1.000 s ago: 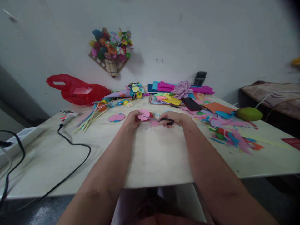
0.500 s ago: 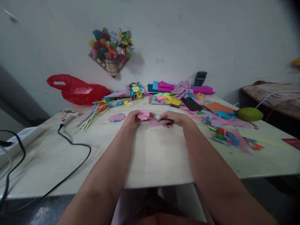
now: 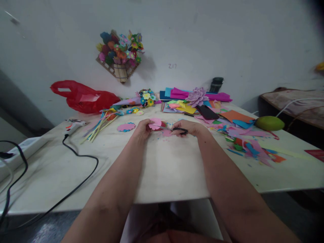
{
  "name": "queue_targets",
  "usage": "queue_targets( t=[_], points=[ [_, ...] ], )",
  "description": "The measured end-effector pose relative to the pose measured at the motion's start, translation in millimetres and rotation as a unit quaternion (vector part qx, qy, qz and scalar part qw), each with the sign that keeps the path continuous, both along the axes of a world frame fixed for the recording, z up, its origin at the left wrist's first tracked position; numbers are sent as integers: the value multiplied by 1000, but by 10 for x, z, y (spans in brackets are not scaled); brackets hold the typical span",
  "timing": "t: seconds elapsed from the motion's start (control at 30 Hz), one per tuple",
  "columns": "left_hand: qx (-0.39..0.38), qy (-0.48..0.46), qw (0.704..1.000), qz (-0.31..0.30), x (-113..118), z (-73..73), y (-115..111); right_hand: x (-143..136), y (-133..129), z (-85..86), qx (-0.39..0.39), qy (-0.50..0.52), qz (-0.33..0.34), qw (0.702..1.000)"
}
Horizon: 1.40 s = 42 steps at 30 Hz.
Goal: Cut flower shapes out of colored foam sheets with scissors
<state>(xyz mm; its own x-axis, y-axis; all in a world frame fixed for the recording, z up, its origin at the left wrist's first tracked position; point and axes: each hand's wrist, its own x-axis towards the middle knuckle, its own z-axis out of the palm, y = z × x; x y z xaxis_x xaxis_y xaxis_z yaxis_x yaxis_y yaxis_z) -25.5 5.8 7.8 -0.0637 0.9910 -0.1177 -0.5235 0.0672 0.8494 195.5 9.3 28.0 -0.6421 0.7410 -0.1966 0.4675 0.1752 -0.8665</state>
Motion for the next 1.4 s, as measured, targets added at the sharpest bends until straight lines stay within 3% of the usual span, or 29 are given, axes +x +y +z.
queue_targets(
  t=[0.37,1.4],
  points=[
    [0,-12,1000,4,10,15,-9,17,49,-44,17,14,8,1000],
    [16,4,1000,-17,9,3,-7,-12,-75,56,-24,1,2,1000]
  ],
)
